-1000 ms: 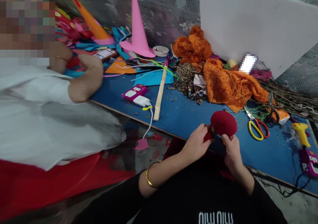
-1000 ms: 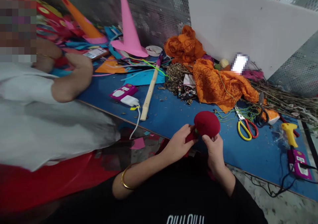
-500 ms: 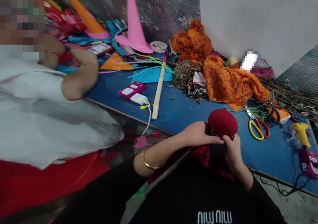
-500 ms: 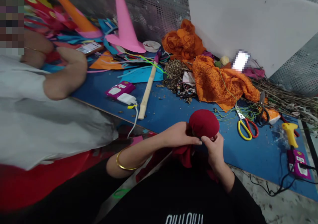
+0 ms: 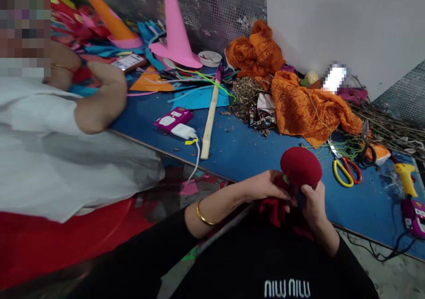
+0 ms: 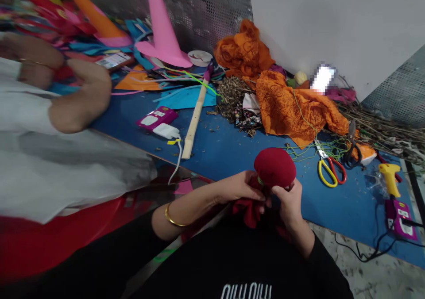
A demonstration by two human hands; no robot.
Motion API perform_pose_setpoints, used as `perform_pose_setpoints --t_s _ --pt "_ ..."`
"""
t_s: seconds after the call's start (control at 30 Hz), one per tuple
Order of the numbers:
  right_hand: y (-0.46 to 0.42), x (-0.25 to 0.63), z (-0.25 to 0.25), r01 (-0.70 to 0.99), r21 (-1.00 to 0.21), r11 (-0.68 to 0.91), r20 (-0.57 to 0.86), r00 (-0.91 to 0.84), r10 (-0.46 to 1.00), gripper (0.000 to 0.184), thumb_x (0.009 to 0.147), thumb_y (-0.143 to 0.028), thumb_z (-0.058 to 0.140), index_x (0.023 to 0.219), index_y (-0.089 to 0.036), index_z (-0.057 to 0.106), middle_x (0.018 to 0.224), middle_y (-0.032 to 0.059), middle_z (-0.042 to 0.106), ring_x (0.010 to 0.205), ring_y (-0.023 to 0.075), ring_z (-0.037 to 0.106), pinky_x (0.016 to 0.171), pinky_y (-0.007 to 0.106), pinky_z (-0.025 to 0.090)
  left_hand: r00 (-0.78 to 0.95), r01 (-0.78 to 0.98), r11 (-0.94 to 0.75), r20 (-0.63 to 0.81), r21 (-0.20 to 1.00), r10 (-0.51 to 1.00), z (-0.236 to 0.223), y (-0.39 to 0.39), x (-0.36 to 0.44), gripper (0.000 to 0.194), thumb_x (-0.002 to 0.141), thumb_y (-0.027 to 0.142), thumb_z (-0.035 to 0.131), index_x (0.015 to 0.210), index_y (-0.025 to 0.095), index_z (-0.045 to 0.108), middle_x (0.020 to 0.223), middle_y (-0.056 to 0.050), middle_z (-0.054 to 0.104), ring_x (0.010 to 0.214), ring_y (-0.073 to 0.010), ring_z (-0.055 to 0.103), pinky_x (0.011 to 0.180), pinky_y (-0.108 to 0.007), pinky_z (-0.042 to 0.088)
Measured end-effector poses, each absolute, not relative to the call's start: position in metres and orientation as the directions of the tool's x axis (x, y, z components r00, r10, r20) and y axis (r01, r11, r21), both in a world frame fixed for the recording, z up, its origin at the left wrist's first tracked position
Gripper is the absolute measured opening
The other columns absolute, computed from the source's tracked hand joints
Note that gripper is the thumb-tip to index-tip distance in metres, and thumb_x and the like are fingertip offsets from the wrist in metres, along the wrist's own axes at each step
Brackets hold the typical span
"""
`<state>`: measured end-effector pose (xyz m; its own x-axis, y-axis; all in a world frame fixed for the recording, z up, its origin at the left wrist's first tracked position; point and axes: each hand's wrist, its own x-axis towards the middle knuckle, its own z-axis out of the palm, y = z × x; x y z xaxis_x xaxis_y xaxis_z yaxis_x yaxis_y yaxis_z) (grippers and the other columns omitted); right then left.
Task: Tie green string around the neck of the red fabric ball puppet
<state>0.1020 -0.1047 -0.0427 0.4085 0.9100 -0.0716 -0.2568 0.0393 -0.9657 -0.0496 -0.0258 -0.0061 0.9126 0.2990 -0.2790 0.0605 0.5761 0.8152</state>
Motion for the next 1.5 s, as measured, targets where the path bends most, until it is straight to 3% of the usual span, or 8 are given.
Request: perform_pose_setpoints --t_s 0.23,0.4,0.67,0.83,1.03,1.17,1.27,1.5 --pt "-0.103 0.101 -0.038 -0.222 -0.969 0.104 0.0 0.424 0.906 0.02 0.06 -0.028 0.067 0.077 -0.018 0.066 0.065 0.0015 0.068 0.064 0.0187 0.06 0.061 0.03 0.052 0.9 0.025 0.577 -0.269 0.817 0.342 -0.021 -0.028 -0.05 0.045 0.057 0.045 0.084 0.075 0.011 0.063 0.046 0.006 0.051 0.036 -0.0037 0.036 0.036 -0.017 0.025" --pt "-0.104 0.1 -0.04 -0.283 -0.953 0.111 -0.022 0.428 0.903 0.021 0.06 -0.029 0.069 0.077 -0.017 0.066 0.06 -0.0001 0.065 0.055 0.0153 0.056 0.055 0.028 0.049 0.903 -0.036 0.622 -0.241 0.782 0.356 -0.026 -0.034 -0.047 0.062 0.068 0.072 0.064 0.08 0.011 0.058 0.047 0.01 0.036 0.038 -0.0033 0.025 0.037 -0.018 0.021" --pt "-0.109 0.099 -0.043 -0.288 -0.951 0.113 -0.015 0.408 0.913 0.025 0.061 -0.026 0.067 0.085 -0.018 0.067 0.069 0.002 0.07 0.075 0.023 0.066 0.075 0.036 0.053 0.941 -0.095 0.61 -0.129 0.787 0.312 -0.032 -0.032 -0.053 0.04 0.07 0.048 0.077 0.069 0.015 0.054 0.055 0.006 0.044 0.054 -0.0095 0.046 0.059 -0.026 0.041" --pt "-0.109 0.098 -0.044 -0.319 -0.944 0.079 -0.069 0.429 0.901 0.023 0.06 -0.021 0.066 0.083 -0.018 0.065 0.069 -0.0005 0.068 0.071 0.0184 0.063 0.069 0.03 0.05 0.936 0.048 0.521 -0.221 0.852 0.274 -0.025 -0.031 -0.06 0.03 0.078 0.039 0.069 0.09 0.017 0.052 0.061 0.006 0.051 0.053 -0.0097 0.05 0.067 -0.03 0.047" --pt "-0.097 0.1 -0.044 -0.409 -0.911 -0.057 -0.234 0.398 0.887 0.02 0.061 -0.026 0.071 0.072 -0.019 0.055 0.057 -0.0072 0.05 0.048 0.0073 0.039 0.047 0.019 0.034 0.703 0.132 0.008 -0.099 0.991 0.705 -0.016 -0.039 -0.05 0.03 0.084 0.029 0.057 0.111 0.016 0.054 0.101 -0.007 0.065 0.098 -0.02 0.059 0.097 -0.037 0.042" --pt "-0.097 0.099 -0.038 -0.46 -0.884 -0.09 -0.243 0.287 0.927 0.034 0.072 -0.046 0.068 0.067 -0.021 0.046 0.055 -0.0084 0.037 0.047 0.0073 0.031 0.044 0.02 0.028 0.628 0.185 -0.04 -0.086 0.982 0.774 -0.008 -0.04 -0.051 0.037 0.086 0.03 0.054 0.12 0.015 0.051 0.116 -0.01 0.066 0.108 -0.024 0.059 0.098 -0.037 0.042" --pt "-0.104 0.098 -0.033 -0.339 -0.936 -0.09 -0.181 0.247 0.952 0.033 0.082 -0.049 0.061 0.071 -0.02 0.049 0.06 -0.0051 0.045 0.055 0.0102 0.041 0.052 0.023 0.036 0.62 0.243 -0.059 -0.108 0.968 0.777 0.0 -0.037 -0.055 0.034 0.085 0.03 0.053 0.115 0.014 0.055 0.114 -0.009 0.067 0.103 -0.0239 0.06 0.096 -0.036 0.044" --pt "-0.115 0.105 -0.028 0.414 -0.909 0.04 0.125 0.181 0.976 0.025 0.084 -0.031 0.064 0.066 -0.019 0.051 0.062 -0.0047 0.043 0.059 0.0117 0.039 0.056 0.024 0.032 0.608 0.297 -0.05 -0.148 0.954 0.78 0.005 -0.037 -0.057 0.03 0.085 0.029 0.052 0.111 0.015 0.056 0.114 -0.011 0.067 0.104 -0.0246 0.061 0.096 -0.038 0.045"
